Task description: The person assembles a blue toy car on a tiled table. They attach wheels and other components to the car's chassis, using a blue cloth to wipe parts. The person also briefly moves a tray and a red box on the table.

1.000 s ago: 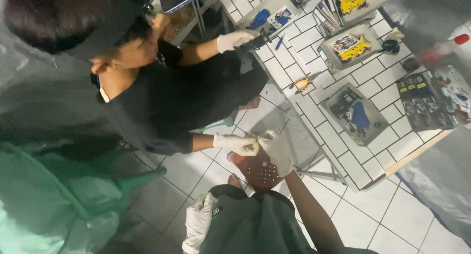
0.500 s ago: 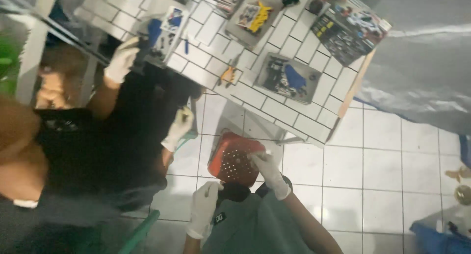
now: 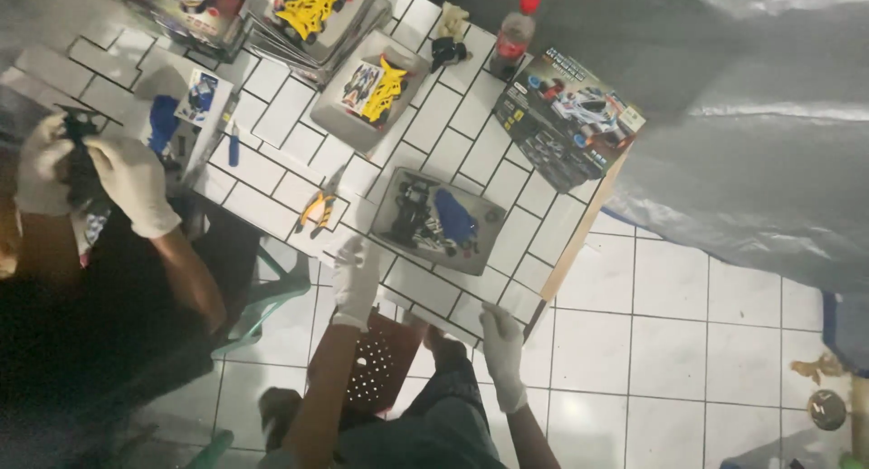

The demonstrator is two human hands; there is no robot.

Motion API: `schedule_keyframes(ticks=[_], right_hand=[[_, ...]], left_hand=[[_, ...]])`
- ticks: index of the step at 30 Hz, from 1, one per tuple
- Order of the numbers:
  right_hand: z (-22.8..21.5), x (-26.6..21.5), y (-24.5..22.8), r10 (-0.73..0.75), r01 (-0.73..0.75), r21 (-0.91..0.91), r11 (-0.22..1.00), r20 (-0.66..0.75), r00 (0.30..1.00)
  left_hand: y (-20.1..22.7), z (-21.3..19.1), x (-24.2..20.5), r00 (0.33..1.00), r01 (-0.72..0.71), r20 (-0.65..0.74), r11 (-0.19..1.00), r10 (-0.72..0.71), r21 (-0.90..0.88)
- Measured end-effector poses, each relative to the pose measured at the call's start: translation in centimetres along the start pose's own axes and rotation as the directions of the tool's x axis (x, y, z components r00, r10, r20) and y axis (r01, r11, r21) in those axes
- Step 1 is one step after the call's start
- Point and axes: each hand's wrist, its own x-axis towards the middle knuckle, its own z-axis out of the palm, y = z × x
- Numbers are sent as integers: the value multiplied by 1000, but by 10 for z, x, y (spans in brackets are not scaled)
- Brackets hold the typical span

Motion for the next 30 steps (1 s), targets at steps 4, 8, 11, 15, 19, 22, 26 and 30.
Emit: schedule_keyframes(ticks=[4,8,11,15,19,22,26,30], right_hand=[[14,103,39,-427,436,84,896,-109,898],[28,134,21,-592,603,-12,798,-205,780],[39,143,19,-681,693,-36,720,-227,696],[42,137,7,-618,620,-54,783,-179,765],[45,138,31,-593,607,-61,793,-304,745],[51,142,46,-593,641,-12,767,-397,701],[64,121,32,-567,581,-59,811,-324,758],[71,119,43,-550,549,-84,832,-255,795]], left_hand=[[-51,53,73,967,-98,-221,983,131,153],[-87,87,114,942,-226,-236,970,240,85],[-84,88,110,942,-197,-258,976,213,89],[-68,77,104,962,-118,-247,993,114,-2],[-65,54,101,995,-21,-98,995,31,99],[-56,43,108,999,-38,-12,986,41,162],[-51,30,111,981,-160,143,965,132,208],[-89,26,129,915,-389,254,854,315,345]])
